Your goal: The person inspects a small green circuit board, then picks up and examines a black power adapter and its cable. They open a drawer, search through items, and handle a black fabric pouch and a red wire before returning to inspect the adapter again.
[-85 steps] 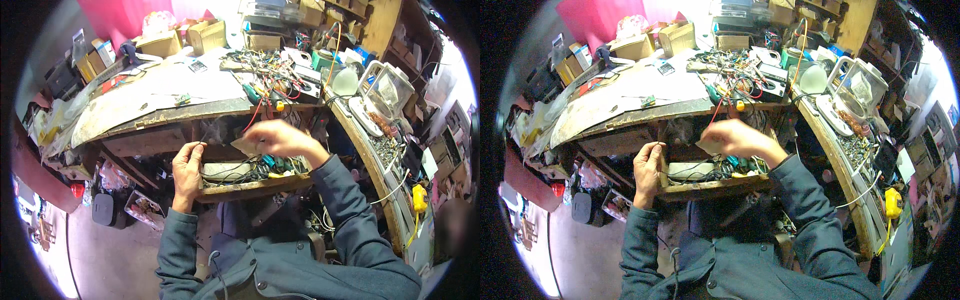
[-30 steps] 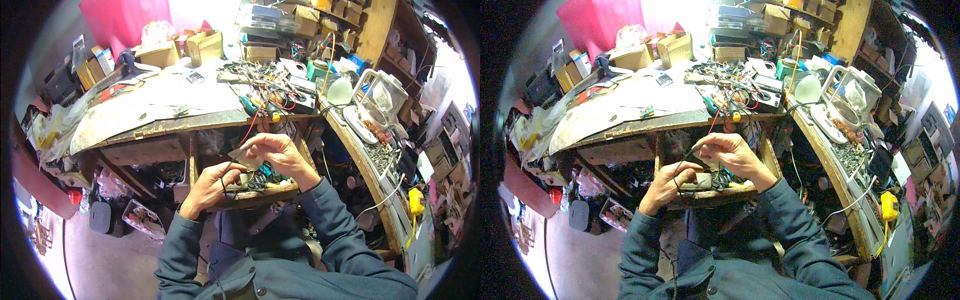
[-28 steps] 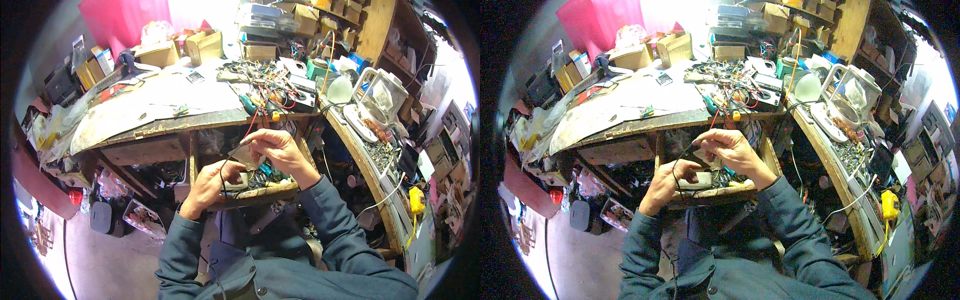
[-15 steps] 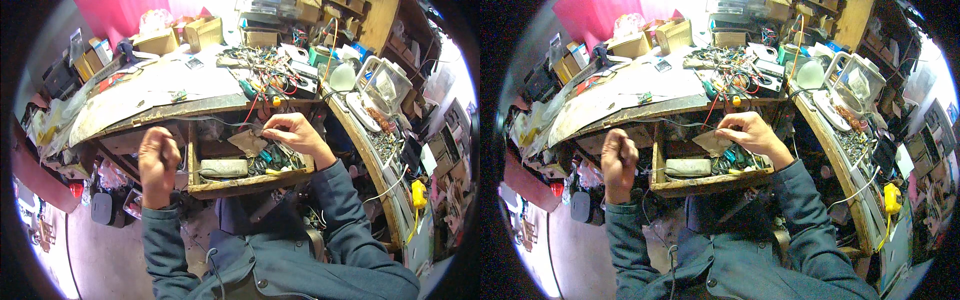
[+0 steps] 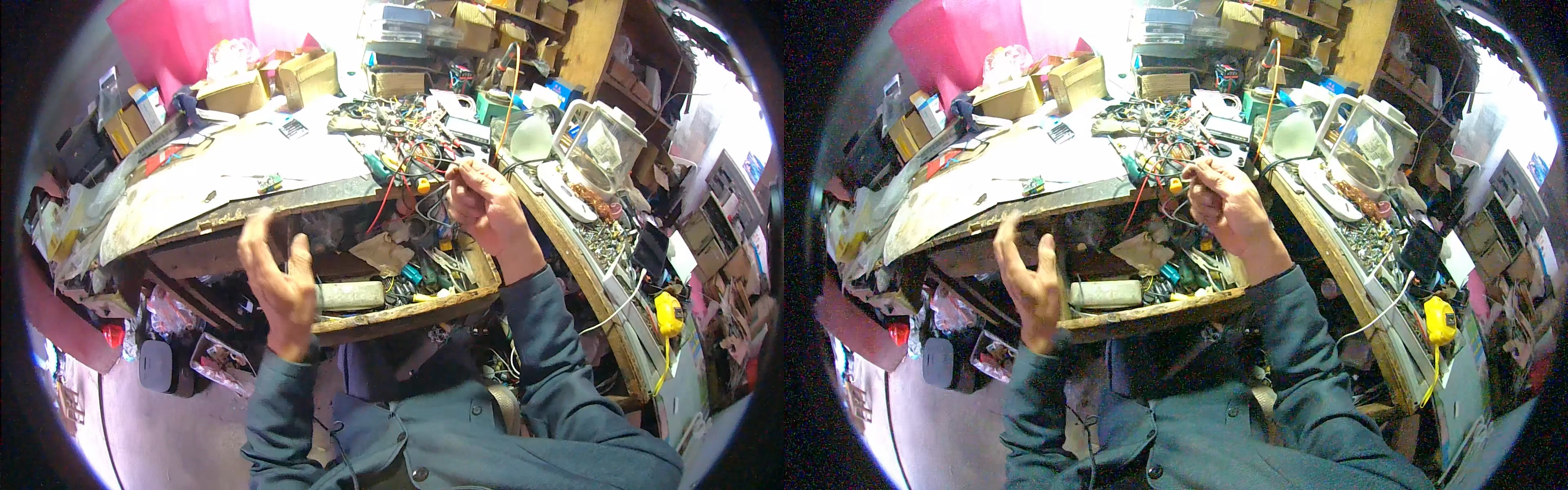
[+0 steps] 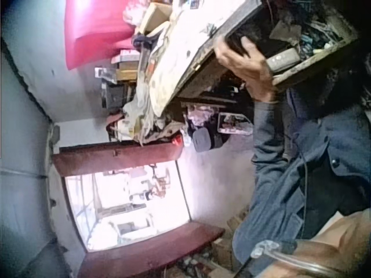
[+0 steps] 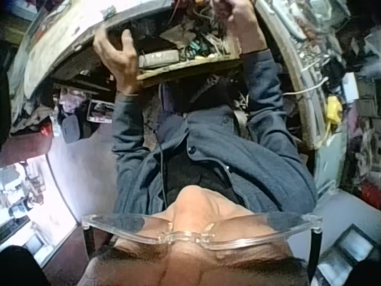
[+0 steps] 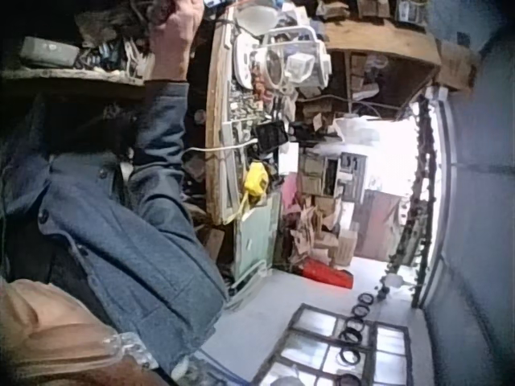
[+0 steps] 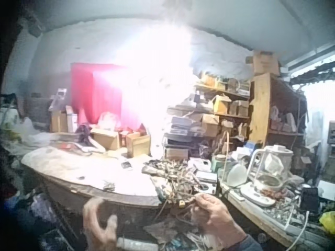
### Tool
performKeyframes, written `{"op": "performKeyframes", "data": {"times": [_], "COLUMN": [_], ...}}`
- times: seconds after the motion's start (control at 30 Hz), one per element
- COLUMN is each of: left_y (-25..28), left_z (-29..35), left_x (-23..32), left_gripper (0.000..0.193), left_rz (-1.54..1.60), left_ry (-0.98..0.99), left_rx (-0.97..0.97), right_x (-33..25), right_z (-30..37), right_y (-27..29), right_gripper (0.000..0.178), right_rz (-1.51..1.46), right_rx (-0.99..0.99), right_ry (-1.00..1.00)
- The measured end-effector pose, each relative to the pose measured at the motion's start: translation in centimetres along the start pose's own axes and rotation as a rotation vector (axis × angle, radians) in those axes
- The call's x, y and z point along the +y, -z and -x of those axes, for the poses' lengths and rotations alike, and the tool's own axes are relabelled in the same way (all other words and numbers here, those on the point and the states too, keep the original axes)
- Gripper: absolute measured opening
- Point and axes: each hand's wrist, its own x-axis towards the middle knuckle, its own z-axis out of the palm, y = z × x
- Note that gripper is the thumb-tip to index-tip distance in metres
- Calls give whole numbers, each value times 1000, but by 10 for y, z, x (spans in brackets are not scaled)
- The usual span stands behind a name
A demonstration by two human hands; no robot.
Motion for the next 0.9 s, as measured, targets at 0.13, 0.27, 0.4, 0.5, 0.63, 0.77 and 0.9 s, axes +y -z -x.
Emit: {"op": "performKeyframes", "data": {"times": [0.13, 0.27, 0.4, 0.5, 0.63, 0.77, 0.9], "left_y": [5, -33, -24, 15, 83, 103, 96], "left_z": [19, 55, 59, 55, 44, 27, 20], "left_x": [35, 53, 47, 32, -2, -21, -2], "left_gripper": [34, 37, 20, 22, 18, 20, 21], "left_rz": [616, 817, 821, 803, 954, 1204, 1044], "left_ry": [446, 325, 606, 538, 907, 983, 1044], "left_rx": [-910, -728, -981, -945, -647, -504, -607], "right_x": [7, 24, 41, 44, 55, 71, 65], "right_z": [-2, -1, -5, -11, -4, 2, 12], "right_y": [-29, -55, -62, -36, 7, 29, -16], "right_gripper": [24, 26, 23, 20, 19, 26, 66], "right_rz": [-171, -322, -281, 30, 543, 1315, 1601], "right_rx": [-34, -67, -74, 30, -44, -59, -180], "right_ry": [-46, -131, -104, -79, -181, 39, 392]}}
